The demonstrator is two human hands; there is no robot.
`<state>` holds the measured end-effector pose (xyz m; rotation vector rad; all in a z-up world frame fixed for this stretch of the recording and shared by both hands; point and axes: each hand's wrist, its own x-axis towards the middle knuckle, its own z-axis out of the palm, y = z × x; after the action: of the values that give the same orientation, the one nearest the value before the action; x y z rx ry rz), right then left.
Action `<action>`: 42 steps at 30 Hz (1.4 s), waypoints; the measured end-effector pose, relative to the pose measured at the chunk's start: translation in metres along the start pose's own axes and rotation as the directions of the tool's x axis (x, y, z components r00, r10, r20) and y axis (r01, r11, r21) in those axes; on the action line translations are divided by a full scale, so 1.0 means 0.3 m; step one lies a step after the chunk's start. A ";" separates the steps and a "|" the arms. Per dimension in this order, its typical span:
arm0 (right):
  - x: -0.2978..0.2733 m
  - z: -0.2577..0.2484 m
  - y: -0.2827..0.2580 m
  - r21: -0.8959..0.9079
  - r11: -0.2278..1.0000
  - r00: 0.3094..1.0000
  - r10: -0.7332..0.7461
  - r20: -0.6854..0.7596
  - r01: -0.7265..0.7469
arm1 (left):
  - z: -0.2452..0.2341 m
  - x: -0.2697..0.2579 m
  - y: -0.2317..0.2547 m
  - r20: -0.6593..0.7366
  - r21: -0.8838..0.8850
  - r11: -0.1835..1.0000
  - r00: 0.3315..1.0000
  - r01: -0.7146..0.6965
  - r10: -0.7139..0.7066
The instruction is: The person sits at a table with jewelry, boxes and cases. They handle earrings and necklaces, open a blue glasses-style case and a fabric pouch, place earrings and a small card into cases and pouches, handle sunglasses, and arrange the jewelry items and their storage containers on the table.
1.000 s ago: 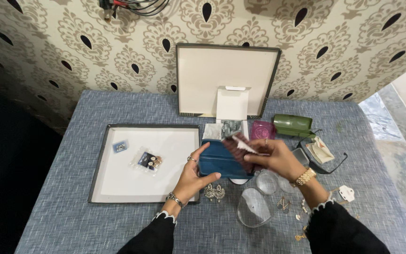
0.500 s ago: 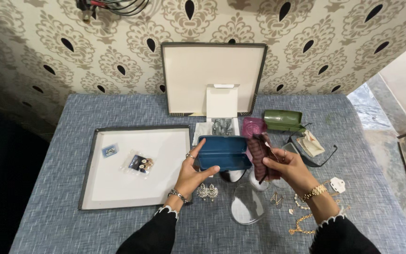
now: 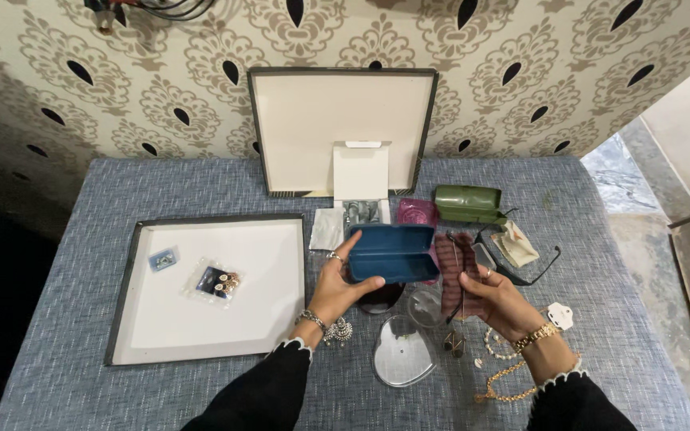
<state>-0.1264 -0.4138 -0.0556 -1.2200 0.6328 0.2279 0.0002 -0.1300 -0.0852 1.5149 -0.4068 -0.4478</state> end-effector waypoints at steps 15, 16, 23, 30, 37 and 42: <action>-0.066 -0.079 0.089 0.028 1.000 1.000 -0.006 0.027 0.006 | 0.086 -0.097 -0.061 0.086 0.054 0.961 0.958 0.271 -0.275; -0.068 -0.082 0.097 0.030 1.000 1.000 0.001 0.018 -0.002 | 0.076 -0.105 -0.065 0.094 0.021 0.970 0.966 0.242 -0.243; -0.064 -0.101 0.155 0.108 0.993 0.999 0.043 -0.011 -0.042 | 0.014 -0.166 -0.108 0.079 -0.082 0.983 0.984 0.166 -0.160; -0.026 -0.083 0.242 0.111 0.983 0.988 0.142 0.063 -0.148 | 0.012 -0.206 -0.123 0.103 -0.083 0.984 0.984 0.157 -0.148; -0.033 -0.085 0.334 0.123 0.974 0.975 0.171 0.144 -0.189 | 0.037 -0.285 -0.158 0.104 0.004 0.977 0.971 0.214 -0.214; -0.063 -0.104 0.342 0.102 0.978 0.982 0.180 0.049 -0.184 | 0.093 -0.280 -0.180 -0.004 0.392 0.890 0.968 0.233 -0.251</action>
<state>-0.2020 -0.4040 -0.1332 -1.0531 0.7141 0.3665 -0.0875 -0.1105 -0.1368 1.9594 -0.3575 -0.6262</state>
